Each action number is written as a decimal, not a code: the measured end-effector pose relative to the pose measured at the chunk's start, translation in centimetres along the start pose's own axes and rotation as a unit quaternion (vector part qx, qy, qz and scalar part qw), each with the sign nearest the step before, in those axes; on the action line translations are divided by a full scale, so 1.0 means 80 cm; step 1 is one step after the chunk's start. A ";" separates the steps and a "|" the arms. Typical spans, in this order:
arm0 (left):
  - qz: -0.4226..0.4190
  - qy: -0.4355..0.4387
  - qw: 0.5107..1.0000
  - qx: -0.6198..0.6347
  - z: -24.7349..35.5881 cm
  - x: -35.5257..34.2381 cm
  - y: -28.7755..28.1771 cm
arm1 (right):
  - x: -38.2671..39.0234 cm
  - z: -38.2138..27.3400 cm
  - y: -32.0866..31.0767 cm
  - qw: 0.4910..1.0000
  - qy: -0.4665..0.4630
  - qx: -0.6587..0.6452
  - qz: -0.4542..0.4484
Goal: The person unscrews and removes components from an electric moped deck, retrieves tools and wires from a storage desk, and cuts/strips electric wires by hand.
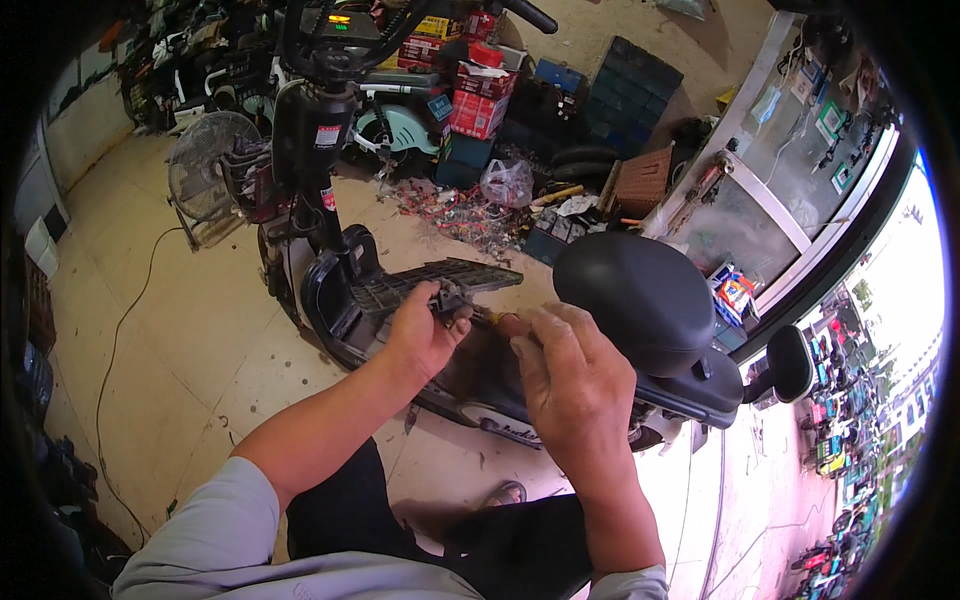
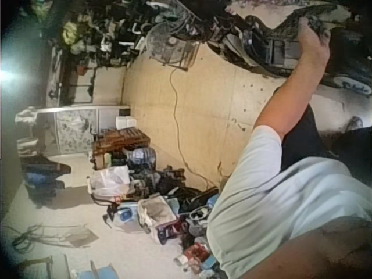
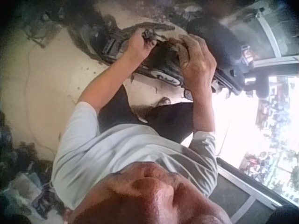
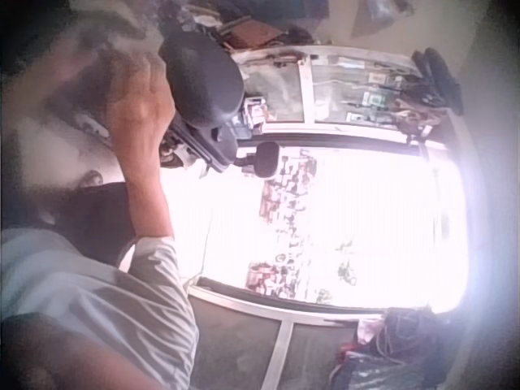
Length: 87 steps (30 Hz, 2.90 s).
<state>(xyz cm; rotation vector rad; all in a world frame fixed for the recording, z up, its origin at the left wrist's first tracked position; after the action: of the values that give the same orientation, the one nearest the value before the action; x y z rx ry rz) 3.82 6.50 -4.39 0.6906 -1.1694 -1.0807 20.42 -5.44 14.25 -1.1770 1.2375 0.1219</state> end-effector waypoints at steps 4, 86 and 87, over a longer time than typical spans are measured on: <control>-0.022 0.011 1.000 0.013 0.007 0.000 0.004 | -0.004 -0.010 0.000 0.998 -0.045 0.015 0.035; -0.019 0.026 0.998 0.050 0.001 0.001 0.004 | 0.002 -0.005 -0.001 0.991 -0.066 0.070 0.095; -0.018 0.021 0.998 0.049 0.002 0.000 0.004 | 0.006 -0.001 0.005 0.992 -0.041 0.047 0.106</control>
<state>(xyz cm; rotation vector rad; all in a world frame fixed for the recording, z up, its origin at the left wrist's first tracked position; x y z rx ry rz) 3.80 6.61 -4.06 0.8095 -1.1837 -1.0395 20.30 -5.59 13.67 -0.9483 1.2791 0.2652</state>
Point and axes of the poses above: each hand's wrist, its own x-axis away from the middle knuckle, its own y-axis out of the palm, z = x × y, the point moved 2 cm from there along -x, towards the middle knuckle, and after that the axes turned 6 degrees about z, right-handed, at the moved point
